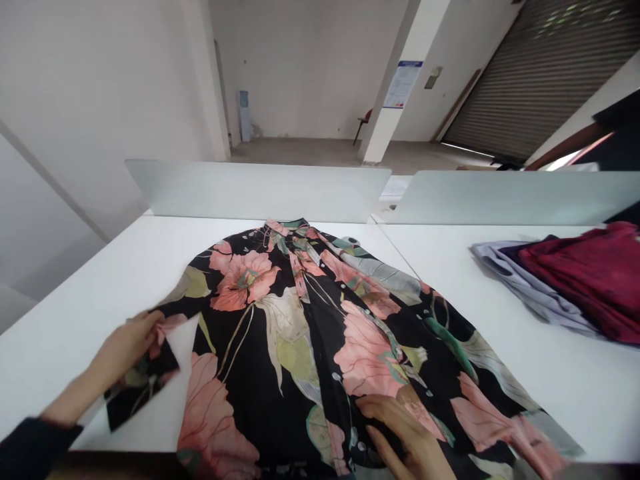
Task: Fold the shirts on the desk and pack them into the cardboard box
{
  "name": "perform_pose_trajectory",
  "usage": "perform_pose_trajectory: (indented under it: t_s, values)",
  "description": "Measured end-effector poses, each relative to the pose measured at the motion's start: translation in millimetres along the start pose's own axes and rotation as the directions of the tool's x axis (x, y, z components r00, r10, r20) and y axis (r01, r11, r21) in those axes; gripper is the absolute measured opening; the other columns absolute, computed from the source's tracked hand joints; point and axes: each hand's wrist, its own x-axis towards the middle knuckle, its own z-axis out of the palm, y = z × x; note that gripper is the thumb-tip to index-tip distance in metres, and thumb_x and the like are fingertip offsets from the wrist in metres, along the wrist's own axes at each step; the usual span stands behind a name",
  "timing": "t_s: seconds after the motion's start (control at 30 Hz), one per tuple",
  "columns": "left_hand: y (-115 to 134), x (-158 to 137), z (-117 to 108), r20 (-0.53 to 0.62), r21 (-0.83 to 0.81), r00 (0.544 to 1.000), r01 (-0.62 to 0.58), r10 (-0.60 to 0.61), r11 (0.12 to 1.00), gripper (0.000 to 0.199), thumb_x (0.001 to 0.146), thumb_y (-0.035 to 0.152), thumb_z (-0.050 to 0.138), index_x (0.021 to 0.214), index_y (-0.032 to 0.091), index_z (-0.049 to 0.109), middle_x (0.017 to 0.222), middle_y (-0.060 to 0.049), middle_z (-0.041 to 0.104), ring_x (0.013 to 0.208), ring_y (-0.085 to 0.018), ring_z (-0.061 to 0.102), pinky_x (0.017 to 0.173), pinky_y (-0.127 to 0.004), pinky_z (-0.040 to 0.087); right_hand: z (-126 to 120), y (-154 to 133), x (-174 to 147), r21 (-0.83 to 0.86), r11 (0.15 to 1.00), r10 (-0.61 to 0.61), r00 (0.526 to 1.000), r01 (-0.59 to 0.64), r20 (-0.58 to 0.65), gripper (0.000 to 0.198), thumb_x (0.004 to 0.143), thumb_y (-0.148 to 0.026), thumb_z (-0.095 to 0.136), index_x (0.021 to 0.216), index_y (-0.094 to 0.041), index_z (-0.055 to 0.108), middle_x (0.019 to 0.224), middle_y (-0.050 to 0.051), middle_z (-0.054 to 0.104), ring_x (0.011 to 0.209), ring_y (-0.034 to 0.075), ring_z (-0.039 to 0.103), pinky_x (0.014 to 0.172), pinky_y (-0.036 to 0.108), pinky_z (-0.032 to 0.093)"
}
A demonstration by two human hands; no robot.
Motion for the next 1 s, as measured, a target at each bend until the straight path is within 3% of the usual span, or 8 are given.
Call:
perform_pose_trajectory:
  t_s: [0.13,0.23,0.33,0.43,0.5,0.63,0.83,1.0]
  values:
    - [-25.3,39.7,-34.5,-0.209,0.238,0.974,0.137,-0.087,0.961,0.029,0.073,0.035,0.041,0.088,0.021,0.061,0.091,-0.017,0.059,0.077,-0.032,0.062,0.061,-0.04,0.045,-4.9,3.6,-4.7,-0.031,0.999,-0.014,1.0,0.014,0.013,0.016,0.09,-0.018,0.052,0.096,-0.019,0.066,0.095,0.008,0.072,0.091,0.016,0.07,0.08,0.02,0.056]
    - [-15.8,46.0,-37.8,-0.289,0.283,0.954,0.169,-0.084,0.944,0.044,0.077,0.038,0.039,0.108,0.016,0.059,0.109,-0.025,0.057,0.092,-0.041,0.06,0.064,-0.045,0.046,-7.3,8.3,-10.5,-0.058,0.998,-0.003,1.0,0.004,0.02,0.016,0.09,-0.019,0.052,0.098,-0.018,0.066,0.096,0.009,0.072,0.093,0.016,0.07,0.081,0.021,0.056]
    - [18.4,37.9,-21.6,-0.185,0.071,0.98,0.093,-0.078,0.993,0.049,0.088,0.038,0.026,0.123,0.015,0.051,0.107,-0.021,0.063,0.093,-0.037,0.063,0.07,-0.046,0.047,-9.0,11.6,-11.3,-0.086,0.996,-0.001,0.999,0.003,0.032,0.016,0.091,-0.02,0.052,0.098,-0.018,0.066,0.096,0.009,0.072,0.091,0.016,0.07,0.08,0.02,0.056]
    - [59.8,27.4,-3.9,-0.009,-0.084,0.992,0.121,-0.122,0.989,0.055,0.092,0.051,0.028,0.132,0.016,0.042,0.093,-0.011,0.068,0.09,-0.031,0.066,0.075,-0.039,0.048,-14.3,14.8,-6.6,-0.097,0.995,-0.007,1.0,0.007,-0.002,0.016,0.091,-0.022,0.051,0.097,-0.019,0.066,0.096,0.009,0.072,0.091,0.017,0.07,0.078,0.022,0.057]
    - [83.4,22.7,3.0,0.008,-0.016,0.991,0.13,-0.13,0.991,0.056,0.093,0.052,0.031,0.138,0.019,0.036,0.101,-0.01,0.067,0.091,-0.029,0.066,0.073,-0.036,0.048,-20.3,18.9,-2.8,-0.099,0.995,-0.006,0.998,0.001,-0.058,0.017,0.091,-0.023,0.051,0.096,-0.02,0.067,0.097,0.009,0.072,0.093,0.017,0.07,0.079,0.023,0.057]
    - [104.3,24.2,6.7,0.042,0.155,0.999,0.017,-0.024,0.988,0.046,0.096,0.029,0.025,0.139,0.024,0.04,0.115,-0.01,0.063,0.093,-0.027,0.066,0.069,-0.033,0.047,-32.1,31.9,-0.5,-0.127,0.992,-0.019,0.991,0.002,-0.129,0.018,0.091,-0.025,0.052,0.095,-0.021,0.069,0.097,0.008,0.073,0.093,0.018,0.07,0.078,0.025,0.058]
    - [49.0,48.4,6.5,0.002,0.283,0.999,-0.047,0.049,0.958,0.052,0.095,0.02,0.019,0.137,0.016,0.048,0.107,-0.015,0.062,0.086,-0.028,0.066,0.068,-0.036,0.048,-39.8,43.3,-8.0,-0.18,0.98,0.072,0.993,-0.089,-0.097,0.024,0.092,-0.03,0.049,0.097,-0.021,0.071,0.099,0.008,0.073,0.093,0.02,0.07,0.081,0.03,0.059]
    - [9.9,59.7,8.6,-0.19,0.202,0.958,-0.175,0.214,0.964,0.044,0.092,0.032,0.03,0.12,0.018,0.062,0.118,-0.017,0.058,0.107,-0.031,0.058,0.094,-0.043,0.046,-50.1,56.2,-1.9,-0.215,0.974,0.061,0.994,-0.078,-0.087,0.025,0.092,-0.032,0.049,0.098,-0.021,0.07,0.103,0.009,0.072,0.097,0.02,0.069,0.083,0.031,0.059]
